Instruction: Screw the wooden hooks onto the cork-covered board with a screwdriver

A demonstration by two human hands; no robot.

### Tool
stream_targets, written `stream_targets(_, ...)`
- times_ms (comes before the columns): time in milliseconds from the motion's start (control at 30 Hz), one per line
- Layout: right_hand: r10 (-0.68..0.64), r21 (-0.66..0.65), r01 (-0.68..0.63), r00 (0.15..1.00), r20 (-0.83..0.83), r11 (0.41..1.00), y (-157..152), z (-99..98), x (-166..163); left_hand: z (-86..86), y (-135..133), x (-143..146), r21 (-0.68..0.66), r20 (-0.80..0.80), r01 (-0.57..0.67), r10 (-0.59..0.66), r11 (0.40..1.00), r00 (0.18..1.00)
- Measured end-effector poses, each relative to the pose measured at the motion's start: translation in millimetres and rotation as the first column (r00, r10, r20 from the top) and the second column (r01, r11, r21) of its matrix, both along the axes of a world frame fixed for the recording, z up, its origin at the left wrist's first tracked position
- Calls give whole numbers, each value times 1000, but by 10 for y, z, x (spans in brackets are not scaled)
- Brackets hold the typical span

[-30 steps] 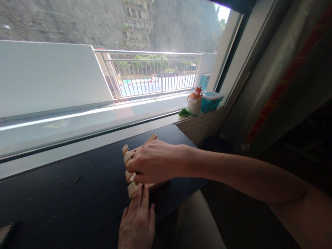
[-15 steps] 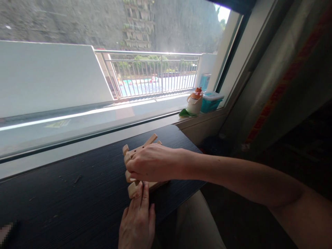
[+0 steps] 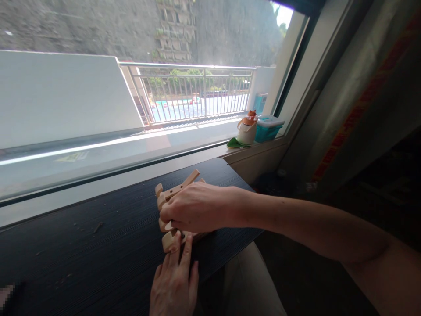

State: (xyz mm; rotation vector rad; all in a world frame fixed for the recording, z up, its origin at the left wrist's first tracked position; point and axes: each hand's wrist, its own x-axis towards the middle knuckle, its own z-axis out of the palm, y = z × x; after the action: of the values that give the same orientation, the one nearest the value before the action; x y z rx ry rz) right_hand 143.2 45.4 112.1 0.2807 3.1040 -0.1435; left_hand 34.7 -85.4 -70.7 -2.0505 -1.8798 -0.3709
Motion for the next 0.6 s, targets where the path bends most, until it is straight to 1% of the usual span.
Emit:
stream_targets(100,7,6,-7,1000,-26,1000,18,-55,-29,-1,-4,11,-12,7,-13,13,1000,1000)
stream_targets(200,-20,8,21,999,-40,1000,19,-75,-43,-2,-12,12,-25,22,-26,27,999,999)
stream_targets(333,-39,23,40,999,-27,999,-4,-12,-26,1,-19,13,-28,19,-26,27,999,999)
stream_targets(467,4,-23,-3,1000,30,1000,-25,84,-2,5,-12,22,-14,6,-17,17,1000,1000)
stream_targets(600,26,-30,-24,999,39,999,-15,90,-13,5,-12,21,-5,-2,-16,16,1000,1000)
